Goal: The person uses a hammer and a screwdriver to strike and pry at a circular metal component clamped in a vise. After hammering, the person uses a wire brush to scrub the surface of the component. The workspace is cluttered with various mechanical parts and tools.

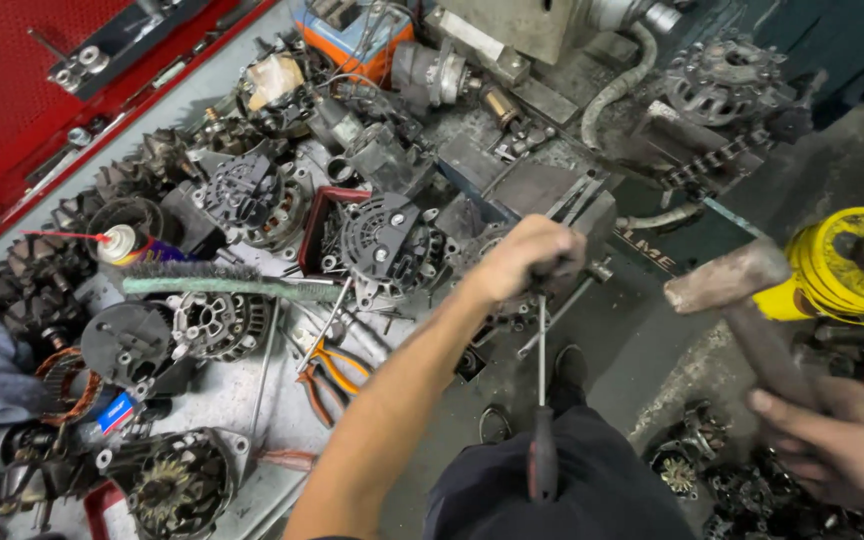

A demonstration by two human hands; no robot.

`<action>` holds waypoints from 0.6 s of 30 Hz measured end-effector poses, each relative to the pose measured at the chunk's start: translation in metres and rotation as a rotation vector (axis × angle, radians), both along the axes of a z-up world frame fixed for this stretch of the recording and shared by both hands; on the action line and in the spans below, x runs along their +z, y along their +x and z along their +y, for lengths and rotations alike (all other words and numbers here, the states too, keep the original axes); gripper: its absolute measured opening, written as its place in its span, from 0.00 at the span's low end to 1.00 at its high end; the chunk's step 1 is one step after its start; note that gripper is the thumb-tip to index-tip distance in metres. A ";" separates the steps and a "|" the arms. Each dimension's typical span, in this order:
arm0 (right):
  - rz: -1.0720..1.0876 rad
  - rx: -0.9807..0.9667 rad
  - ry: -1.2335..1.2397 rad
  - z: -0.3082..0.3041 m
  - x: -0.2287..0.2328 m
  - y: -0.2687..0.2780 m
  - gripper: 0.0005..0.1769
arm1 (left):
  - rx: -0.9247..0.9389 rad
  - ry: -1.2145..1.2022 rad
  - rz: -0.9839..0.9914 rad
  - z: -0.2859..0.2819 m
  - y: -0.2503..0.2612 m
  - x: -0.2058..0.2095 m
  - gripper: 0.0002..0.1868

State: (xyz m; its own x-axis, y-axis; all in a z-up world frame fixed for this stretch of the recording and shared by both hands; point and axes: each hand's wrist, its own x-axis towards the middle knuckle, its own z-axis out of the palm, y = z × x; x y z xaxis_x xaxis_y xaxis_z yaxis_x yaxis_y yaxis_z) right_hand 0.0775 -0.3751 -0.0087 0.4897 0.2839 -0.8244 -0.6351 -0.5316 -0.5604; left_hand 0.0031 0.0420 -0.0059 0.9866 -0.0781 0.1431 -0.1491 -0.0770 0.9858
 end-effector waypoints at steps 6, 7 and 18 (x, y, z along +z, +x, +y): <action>-0.163 -0.037 -0.271 0.034 0.006 -0.044 0.19 | -0.135 -0.123 -0.072 0.006 0.015 0.010 0.19; -0.100 -0.071 -0.254 0.034 0.000 -0.049 0.18 | -0.306 -0.153 -0.222 0.004 0.016 0.017 0.23; 0.318 -0.377 -0.099 -0.029 -0.092 -0.064 0.11 | 0.272 -0.598 0.097 -0.031 0.002 -0.021 0.31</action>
State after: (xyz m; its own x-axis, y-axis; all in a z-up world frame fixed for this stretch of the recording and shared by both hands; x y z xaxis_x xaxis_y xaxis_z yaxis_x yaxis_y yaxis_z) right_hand 0.0139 -0.4039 -0.1011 0.2629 0.0489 -0.9636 -0.9244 -0.2734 -0.2660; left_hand 0.0055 0.0109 -0.0268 0.9705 0.2412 -0.0058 -0.1105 0.4655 0.8782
